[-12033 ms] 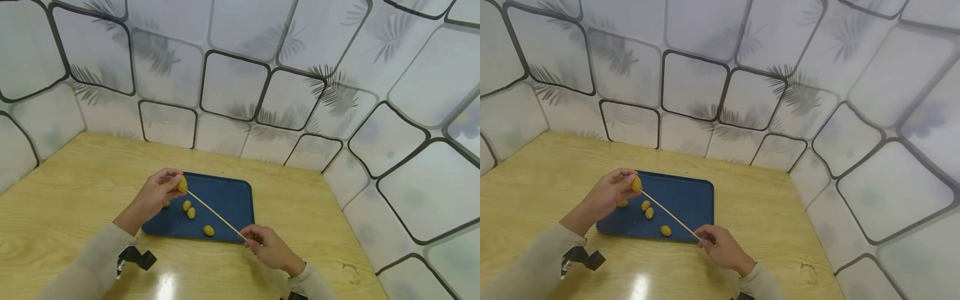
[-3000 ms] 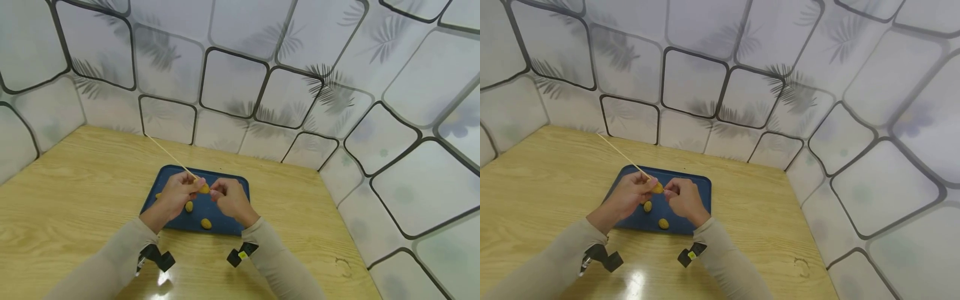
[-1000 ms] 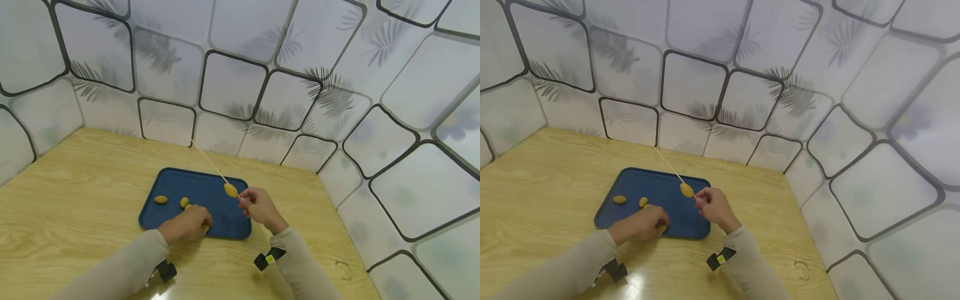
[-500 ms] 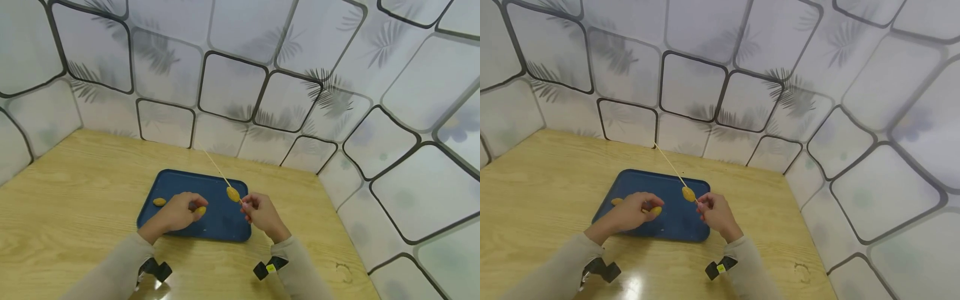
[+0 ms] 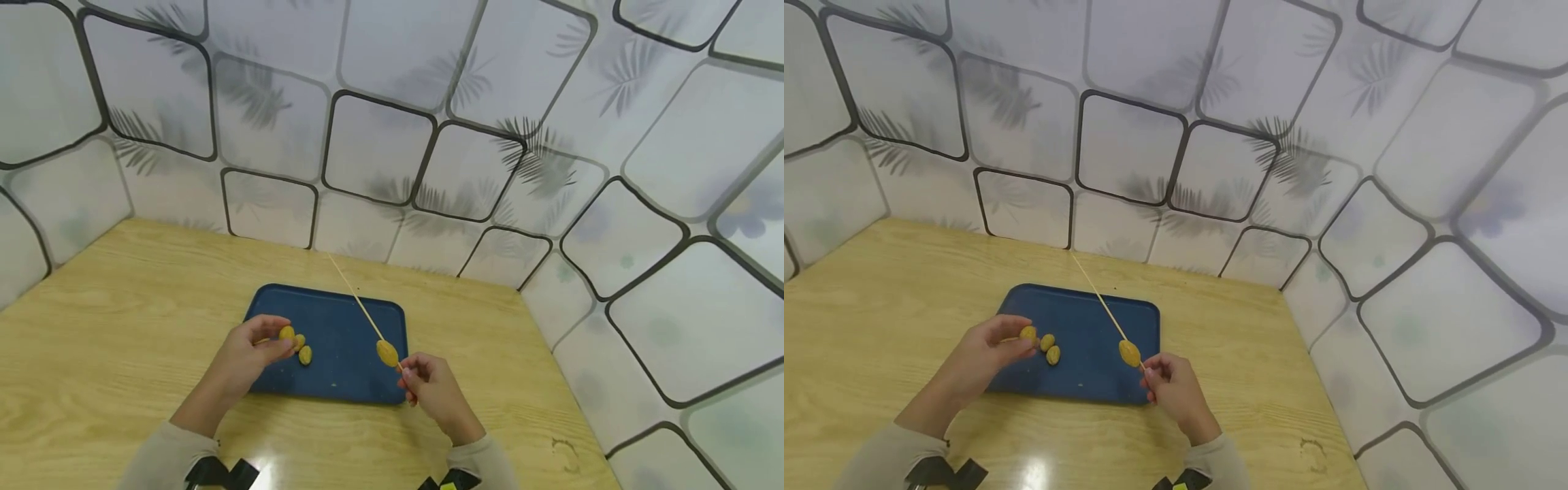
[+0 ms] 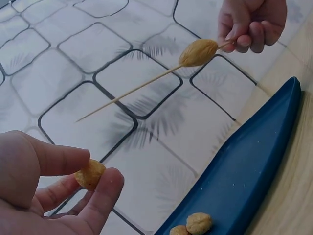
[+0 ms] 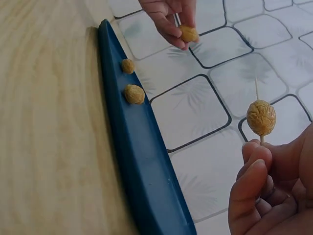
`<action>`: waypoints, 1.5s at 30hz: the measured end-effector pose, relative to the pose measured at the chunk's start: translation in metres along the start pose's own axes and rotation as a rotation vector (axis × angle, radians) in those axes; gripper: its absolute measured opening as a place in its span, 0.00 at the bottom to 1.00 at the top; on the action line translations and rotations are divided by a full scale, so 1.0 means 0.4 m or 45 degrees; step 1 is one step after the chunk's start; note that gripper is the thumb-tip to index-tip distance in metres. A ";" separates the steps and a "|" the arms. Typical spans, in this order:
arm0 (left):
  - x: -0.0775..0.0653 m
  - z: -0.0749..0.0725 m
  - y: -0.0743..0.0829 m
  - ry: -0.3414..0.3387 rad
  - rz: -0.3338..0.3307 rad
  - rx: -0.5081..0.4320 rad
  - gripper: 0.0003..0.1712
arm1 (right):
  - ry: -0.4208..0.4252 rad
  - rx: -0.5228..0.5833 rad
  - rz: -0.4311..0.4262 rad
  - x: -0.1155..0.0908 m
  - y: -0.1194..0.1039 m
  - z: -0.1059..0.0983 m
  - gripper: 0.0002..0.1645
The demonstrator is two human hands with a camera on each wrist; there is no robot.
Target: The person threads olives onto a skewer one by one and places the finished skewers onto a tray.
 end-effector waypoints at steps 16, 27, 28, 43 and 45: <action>-0.005 -0.025 -0.015 0.150 0.105 -0.251 0.17 | -0.043 0.169 0.080 -0.072 0.073 0.006 0.10; 0.010 -0.032 -0.017 0.260 0.225 -0.634 0.19 | -0.045 0.096 0.039 -0.083 0.083 0.013 0.06; 0.011 -0.034 -0.018 0.255 0.227 -0.671 0.17 | -0.049 0.089 0.030 -0.082 0.084 0.014 0.06; 0.007 -0.046 -0.027 0.246 0.363 -0.851 0.13 | -0.160 -0.066 -0.064 -0.072 0.089 0.042 0.06; 0.004 -0.046 -0.026 0.237 0.374 -0.875 0.13 | -0.165 -0.074 -0.074 -0.072 0.090 0.045 0.06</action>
Point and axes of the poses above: each hand's wrist, its own x-axis towards the middle knuckle, its own z-axis out of the palm, y = z × x, the point moved 6 cm from there along x, towards the middle knuckle, and after that the axes turned 9 degrees about x, right-handed, at the moved point
